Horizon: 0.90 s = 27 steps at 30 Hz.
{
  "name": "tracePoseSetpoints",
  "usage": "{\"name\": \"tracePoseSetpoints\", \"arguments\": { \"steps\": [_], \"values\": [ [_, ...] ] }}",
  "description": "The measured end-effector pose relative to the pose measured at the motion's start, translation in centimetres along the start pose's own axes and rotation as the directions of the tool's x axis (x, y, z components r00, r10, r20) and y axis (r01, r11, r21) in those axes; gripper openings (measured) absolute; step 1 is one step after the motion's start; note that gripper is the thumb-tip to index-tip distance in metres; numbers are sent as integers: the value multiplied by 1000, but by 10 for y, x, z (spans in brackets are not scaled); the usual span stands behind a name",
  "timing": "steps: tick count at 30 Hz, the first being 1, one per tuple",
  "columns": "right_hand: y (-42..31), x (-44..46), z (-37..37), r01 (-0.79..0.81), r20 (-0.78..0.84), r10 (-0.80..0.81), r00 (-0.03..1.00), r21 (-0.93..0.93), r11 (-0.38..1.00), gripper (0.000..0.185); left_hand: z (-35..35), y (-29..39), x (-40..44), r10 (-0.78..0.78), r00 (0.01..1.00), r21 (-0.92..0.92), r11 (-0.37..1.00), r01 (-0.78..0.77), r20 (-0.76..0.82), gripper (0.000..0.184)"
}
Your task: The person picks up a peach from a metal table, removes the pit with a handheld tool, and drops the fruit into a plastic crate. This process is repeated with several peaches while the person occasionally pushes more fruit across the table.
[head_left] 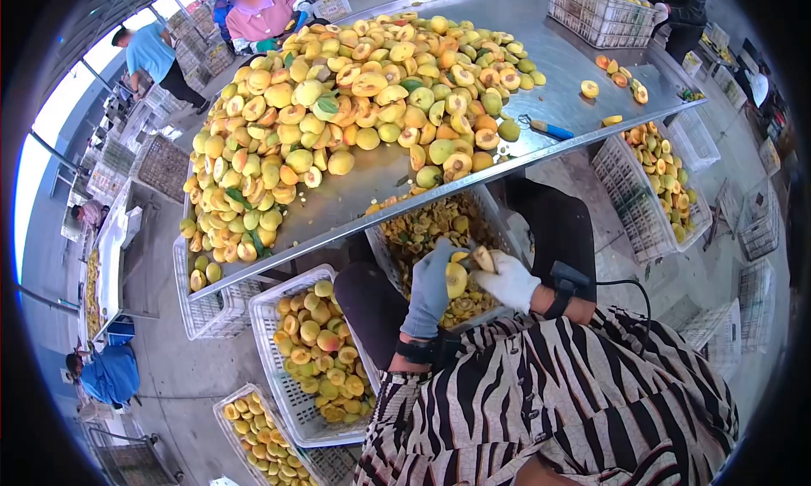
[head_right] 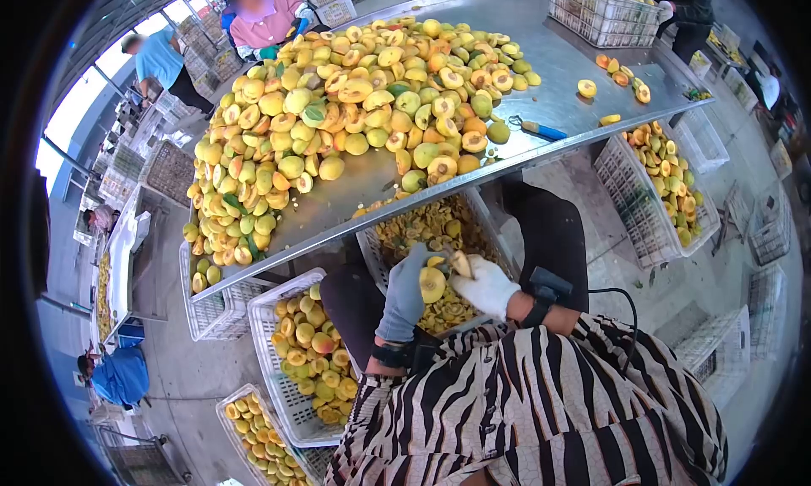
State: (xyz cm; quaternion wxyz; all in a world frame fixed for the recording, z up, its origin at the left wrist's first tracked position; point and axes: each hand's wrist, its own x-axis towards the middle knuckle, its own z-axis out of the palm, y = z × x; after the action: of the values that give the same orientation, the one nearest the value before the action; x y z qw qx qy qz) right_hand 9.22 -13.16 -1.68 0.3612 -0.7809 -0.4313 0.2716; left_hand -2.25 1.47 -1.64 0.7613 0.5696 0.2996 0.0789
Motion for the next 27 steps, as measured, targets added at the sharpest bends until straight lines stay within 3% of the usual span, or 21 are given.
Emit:
{"name": "tracePoseSetpoints", "arguments": {
  "steps": [1, 2, 3, 4, 6, 7, 8, 10, 12, 14, 17, 19, 20, 21, 22, 23, 24, 25, 26, 27],
  "values": [
    [-1, 2, -2, -119, 32, 116, 993, 136, 984, 32, -3, -12, 3, 122, 992, -99, 988, -122, -4, 33],
    [1, 0, -1, -122, 30, 119, 992, 139, 983, 32, -7, -24, 6, 241, 970, -197, 951, -240, -20, 32],
    [2, -2, 1, -59, -8, 60, 998, 79, 995, 30, -11, -26, 6, 503, 864, 282, 828, -484, 5, 34],
    [3, -5, 2, 2, -41, -2, 999, 15, 1000, 29, -10, -30, 7, 501, 865, 280, 830, -483, 7, 34],
    [2, -10, 3, 76, -58, -78, 995, -40, 996, 29, -8, -33, 6, 497, 865, 57, 867, -494, -70, 43],
    [0, -9, 4, 81, -11, -83, 996, -125, 989, 27, -11, -34, 8, 602, 798, 313, 766, -561, -43, 55],
    [0, -9, 4, 90, 36, -84, 996, -208, 974, 26, -11, -33, 8, 601, 798, 314, 766, -560, -42, 55],
    [8, -6, 11, 93, 37, -87, 996, -253, 963, 25, -9, -25, 6, 596, 802, 582, 663, -472, -29, 56],
    [6, -6, 11, 95, 38, -87, 995, -298, 950, 24, -3, -27, 7, 600, 798, 527, 694, -491, -47, 56],
    [-13, -7, 3, -5, 53, 26, 998, -361, 933, 24, 2, -31, 7, 602, 796, 469, 724, -506, -70, 55],
    [0, -5, 8, 60, 55, -40, 998, -447, 892, 24, 2, -37, 10, 629, 774, 525, 685, -505, -76, 54],
    [8, -3, 13, 76, 55, -57, 997, -462, 883, 25, 1, -40, 15, 760, 650, 599, 521, -608, -1, 51],
    [13, -3, 14, 91, 53, -74, 996, -478, 874, 25, 3, -43, 17, 758, 652, 599, 523, -607, -2, 51],
    [17, -2, 15, 89, 55, -72, 996, -477, 874, 25, 8, -45, 21, 528, 823, -52, 834, -549, -210, 47],
    [21, -2, 16, 120, 64, -101, 993, -485, 866, 25, 12, -47, 22, 205, 962, -696, 664, -272, -180, 43],
    [25, -2, 18, 149, 74, -129, 989, -492, 858, 26, 13, -49, 22, 203, 963, -696, 665, -270, -180, 43],
    [27, -2, 19, 146, 74, -126, 989, -490, 859, 26, 15, -49, 21, 422, 881, -308, 826, -471, -215, 43],
    [29, -3, 21, 138, 74, -117, 990, -480, 866, 27, 16, -51, 20, 619, 772, 134, 785, -605, -142, 44],
    [32, -4, 22, 131, 75, -108, 991, -470, 873, 27, 18, -51, 21, 616, 775, 133, 788, -602, -143, 44],
    [32, -6, 25, 129, 78, -105, 991, -469, 873, 27, 22, -44, 19, 433, 873, -231, 846, -480, -226, 44]
  ]
}}
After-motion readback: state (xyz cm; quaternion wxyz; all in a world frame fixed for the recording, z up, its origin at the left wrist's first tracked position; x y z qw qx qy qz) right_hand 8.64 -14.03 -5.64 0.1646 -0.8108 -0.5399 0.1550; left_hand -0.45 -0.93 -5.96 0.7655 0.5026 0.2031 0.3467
